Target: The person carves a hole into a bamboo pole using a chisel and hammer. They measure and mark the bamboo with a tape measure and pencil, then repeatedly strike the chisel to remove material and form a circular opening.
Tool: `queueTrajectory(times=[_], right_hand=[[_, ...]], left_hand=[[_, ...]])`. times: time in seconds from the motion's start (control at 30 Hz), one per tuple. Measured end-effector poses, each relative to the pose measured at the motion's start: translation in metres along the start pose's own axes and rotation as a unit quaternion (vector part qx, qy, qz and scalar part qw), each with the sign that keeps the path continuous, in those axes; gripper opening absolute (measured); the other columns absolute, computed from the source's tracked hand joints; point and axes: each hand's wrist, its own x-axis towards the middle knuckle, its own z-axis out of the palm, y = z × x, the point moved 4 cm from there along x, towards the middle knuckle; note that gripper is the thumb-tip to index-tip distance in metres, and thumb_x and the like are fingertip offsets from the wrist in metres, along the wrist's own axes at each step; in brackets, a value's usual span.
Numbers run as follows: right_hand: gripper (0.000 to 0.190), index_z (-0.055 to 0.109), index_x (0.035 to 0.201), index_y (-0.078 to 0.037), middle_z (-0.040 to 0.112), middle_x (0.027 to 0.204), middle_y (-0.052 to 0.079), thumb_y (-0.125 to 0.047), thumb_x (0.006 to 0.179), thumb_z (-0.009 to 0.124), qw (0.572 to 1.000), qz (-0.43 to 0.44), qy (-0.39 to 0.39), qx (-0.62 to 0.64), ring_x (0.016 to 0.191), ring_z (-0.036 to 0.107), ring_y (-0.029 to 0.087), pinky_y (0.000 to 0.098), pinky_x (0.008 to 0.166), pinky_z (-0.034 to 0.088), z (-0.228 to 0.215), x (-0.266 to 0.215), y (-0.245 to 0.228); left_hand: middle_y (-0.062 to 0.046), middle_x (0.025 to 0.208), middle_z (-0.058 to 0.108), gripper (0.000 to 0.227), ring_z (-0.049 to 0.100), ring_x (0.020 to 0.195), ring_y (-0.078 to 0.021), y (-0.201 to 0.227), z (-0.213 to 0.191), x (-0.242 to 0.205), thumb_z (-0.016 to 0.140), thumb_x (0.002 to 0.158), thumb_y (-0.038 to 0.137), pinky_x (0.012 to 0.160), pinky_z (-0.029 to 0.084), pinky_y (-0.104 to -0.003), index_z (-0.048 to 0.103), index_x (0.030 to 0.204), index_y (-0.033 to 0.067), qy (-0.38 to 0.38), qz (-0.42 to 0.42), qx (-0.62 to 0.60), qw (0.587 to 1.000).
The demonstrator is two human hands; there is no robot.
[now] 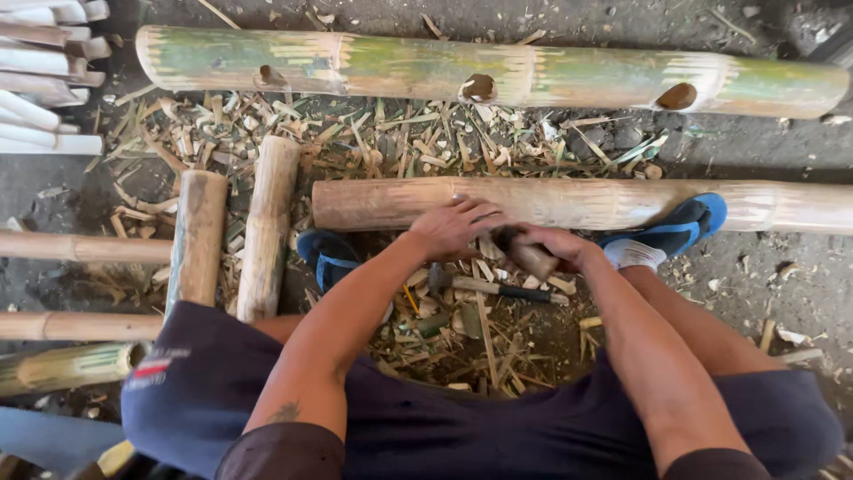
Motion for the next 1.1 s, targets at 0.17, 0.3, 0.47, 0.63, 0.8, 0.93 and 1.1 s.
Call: queueTrajectory(times=[0.17, 0.3, 0.47, 0.63, 0.8, 0.93, 1.1], right_hand=[[0.041, 0.059, 0.117, -0.002, 0.072, 0.099, 0.013, -0.039, 0.1, 0.051, 0.981, -0.078, -0.003, 0.179, 0.083, 0.072, 0.023, 0.0343, 0.072, 0.063, 0.048, 0.001, -0.037], [0.029, 0.062, 0.116, 0.003, 0.067, 0.091, 0.013, -0.025, 0.114, 0.058, 0.977, -0.205, 0.013, 0.063, 0.075, 0.065, 0.021, 0.0332, 0.066, 0.058, 0.054, 0.002, -0.088], [0.026, 0.07, 0.114, -0.006, 0.065, 0.086, 0.01, -0.027, 0.108, 0.057, 0.966, -0.196, 0.161, -0.053, 0.069, 0.057, 0.016, 0.0297, 0.061, 0.051, 0.048, 0.029, -0.074], [0.025, 0.071, 0.105, -0.008, 0.075, 0.095, 0.009, -0.03, 0.095, 0.065, 0.877, -0.053, 0.129, -0.46, 0.084, 0.071, 0.025, 0.0404, 0.076, 0.057, 0.075, 0.069, 0.025], [0.053, 0.044, 0.136, -0.011, 0.041, 0.147, 0.023, -0.018, 0.089, 0.069, 0.747, 0.026, 0.157, -0.646, 0.112, 0.061, 0.043, 0.052, 0.085, 0.057, 0.077, 0.078, 0.097], [0.046, 0.045, 0.137, -0.013, 0.053, 0.136, 0.02, -0.021, 0.096, 0.064, 0.724, 0.0, 0.178, -0.666, 0.116, 0.06, 0.044, 0.0549, 0.094, 0.053, 0.08, 0.065, 0.095], [0.058, 0.04, 0.143, -0.012, 0.055, 0.126, 0.024, -0.019, 0.091, 0.064, 0.719, 0.108, 0.087, -0.681, 0.105, 0.066, 0.039, 0.0537, 0.092, 0.055, 0.098, 0.064, 0.089]], left_hand=[[-0.012, 0.152, 0.04, 0.098, 0.046, 0.136, -0.0305, 0.04, -0.06, -0.003, 0.078, 0.076, 0.06, 0.115, 0.035, -0.05, 0.029, 0.152, 0.0214, 0.054, -0.106, -0.058, 0.991], [-0.011, 0.145, 0.051, 0.081, 0.06, 0.124, -0.03, 0.015, -0.084, -0.01, 0.072, 0.09, 0.053, 0.107, 0.053, -0.043, 0.034, 0.153, 0.0198, 0.033, -0.226, -0.217, 0.949], [-0.017, 0.131, 0.063, 0.058, 0.064, 0.12, -0.0309, -0.038, -0.08, -0.013, 0.07, 0.089, 0.011, 0.102, 0.053, -0.046, 0.049, 0.142, 0.0048, 0.327, -0.107, -0.43, 0.835], [-0.013, 0.117, 0.067, 0.03, 0.064, 0.113, -0.0225, -0.111, -0.065, -0.036, 0.071, 0.109, 0.011, 0.103, 0.055, -0.038, 0.064, 0.132, -0.0058, 0.487, -0.175, -0.601, 0.61], [-0.007, 0.114, 0.072, 0.033, 0.071, 0.107, -0.0184, -0.133, -0.028, -0.069, 0.066, 0.1, 0.01, 0.099, 0.059, -0.034, 0.053, 0.13, 0.0081, 0.587, -0.154, -0.588, 0.535], [-0.009, 0.113, 0.072, 0.024, 0.071, 0.106, -0.0195, -0.148, 0.006, -0.075, 0.065, 0.102, 0.003, 0.1, 0.058, -0.035, 0.059, 0.125, 0.0027, 0.636, -0.121, -0.624, 0.437], [-0.011, 0.108, 0.072, 0.02, 0.07, 0.1, -0.0191, -0.161, 0.011, -0.07, 0.068, 0.1, -0.003, 0.093, 0.057, -0.033, 0.061, 0.118, 0.0005, 0.682, -0.088, -0.6, 0.409]])
